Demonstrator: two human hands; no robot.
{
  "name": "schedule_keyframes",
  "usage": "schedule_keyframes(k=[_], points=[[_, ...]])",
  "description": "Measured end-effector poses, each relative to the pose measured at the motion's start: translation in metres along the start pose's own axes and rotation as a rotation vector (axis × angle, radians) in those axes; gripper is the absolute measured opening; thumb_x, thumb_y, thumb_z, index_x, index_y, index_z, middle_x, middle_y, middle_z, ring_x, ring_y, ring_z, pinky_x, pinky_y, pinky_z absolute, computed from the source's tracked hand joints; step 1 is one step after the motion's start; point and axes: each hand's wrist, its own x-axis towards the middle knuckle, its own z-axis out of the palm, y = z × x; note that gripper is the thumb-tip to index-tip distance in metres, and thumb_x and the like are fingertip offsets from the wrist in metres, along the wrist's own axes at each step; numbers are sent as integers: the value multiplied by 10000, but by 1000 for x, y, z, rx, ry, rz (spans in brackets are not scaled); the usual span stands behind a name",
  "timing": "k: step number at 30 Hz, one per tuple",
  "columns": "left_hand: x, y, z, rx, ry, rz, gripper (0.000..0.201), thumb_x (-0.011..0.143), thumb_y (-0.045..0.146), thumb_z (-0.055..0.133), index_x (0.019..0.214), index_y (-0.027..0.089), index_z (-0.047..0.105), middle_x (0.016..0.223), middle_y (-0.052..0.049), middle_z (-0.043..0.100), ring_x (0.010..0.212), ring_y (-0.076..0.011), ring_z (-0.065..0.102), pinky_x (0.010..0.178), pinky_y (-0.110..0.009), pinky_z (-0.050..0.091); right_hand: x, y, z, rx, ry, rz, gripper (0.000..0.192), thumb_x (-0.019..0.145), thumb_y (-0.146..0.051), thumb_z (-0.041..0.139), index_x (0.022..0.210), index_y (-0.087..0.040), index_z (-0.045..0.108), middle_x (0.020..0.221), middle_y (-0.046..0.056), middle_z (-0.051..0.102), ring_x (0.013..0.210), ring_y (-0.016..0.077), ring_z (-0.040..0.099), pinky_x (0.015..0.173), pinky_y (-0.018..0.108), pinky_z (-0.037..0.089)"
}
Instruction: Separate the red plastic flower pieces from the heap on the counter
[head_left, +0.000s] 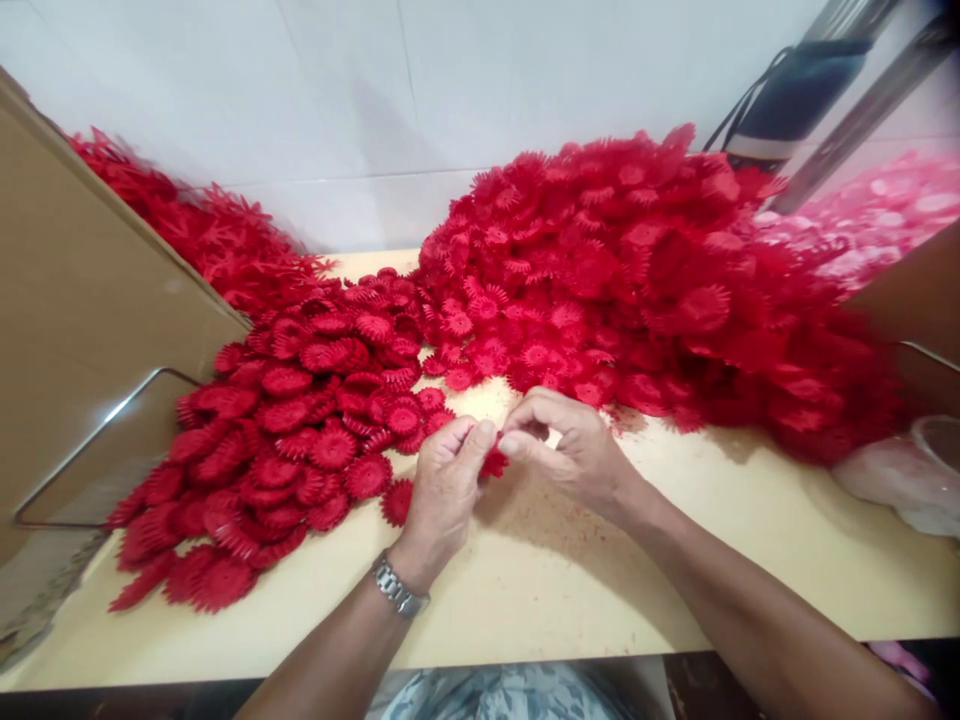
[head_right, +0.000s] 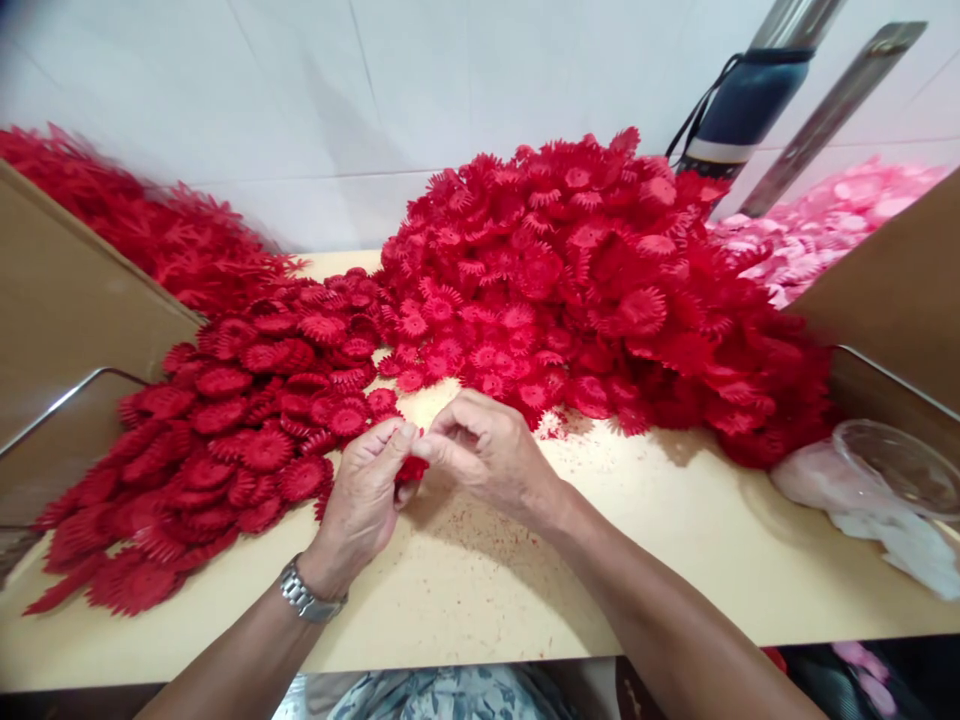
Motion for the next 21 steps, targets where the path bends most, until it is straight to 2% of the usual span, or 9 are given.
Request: schedule_keyframes(k=[3, 6, 13, 21], points=[[-1, -1, 0, -4, -28, -15, 377, 752, 457, 581, 570, 169, 422, 490, 74, 345, 403, -41, 293, 359, -160, 219, 0, 0, 5, 165, -91, 94, 152, 776, -271, 587, 680, -166, 534, 629, -34, 492, 549, 75, 436, 501, 201, 349], [-1, -1, -1, -37, -44, -35, 349, 768, 449, 568, 600, 174, 435, 515, 68, 373, 417, -47, 319, 372, -159, 266, 1, 1, 2, 189, -97, 96, 85, 777, -186, 555, 700, -159, 533, 648, -33, 492, 569, 71, 446, 525, 196, 356], [-2, 1, -3, -30, -62, 3, 354, 742, 448, 602, 580, 170, 455, 505, 59, 418, 418, -48, 364, 387, -160, 297, 0, 2, -1, 107, 27, 96, 138, 799, -178, 484, 663, -167, 507, 625, -22, 493, 594, 95, 466, 569, 223, 377], [-2, 2, -2, 13, -95, -36, 361, 740, 466, 592, 591, 176, 438, 496, 73, 398, 391, -38, 361, 372, -154, 280, 0, 2, -2, -16, 179, 128, 145, 798, -182, 467, 655, -172, 496, 582, -29, 463, 552, 96, 431, 535, 224, 345]])
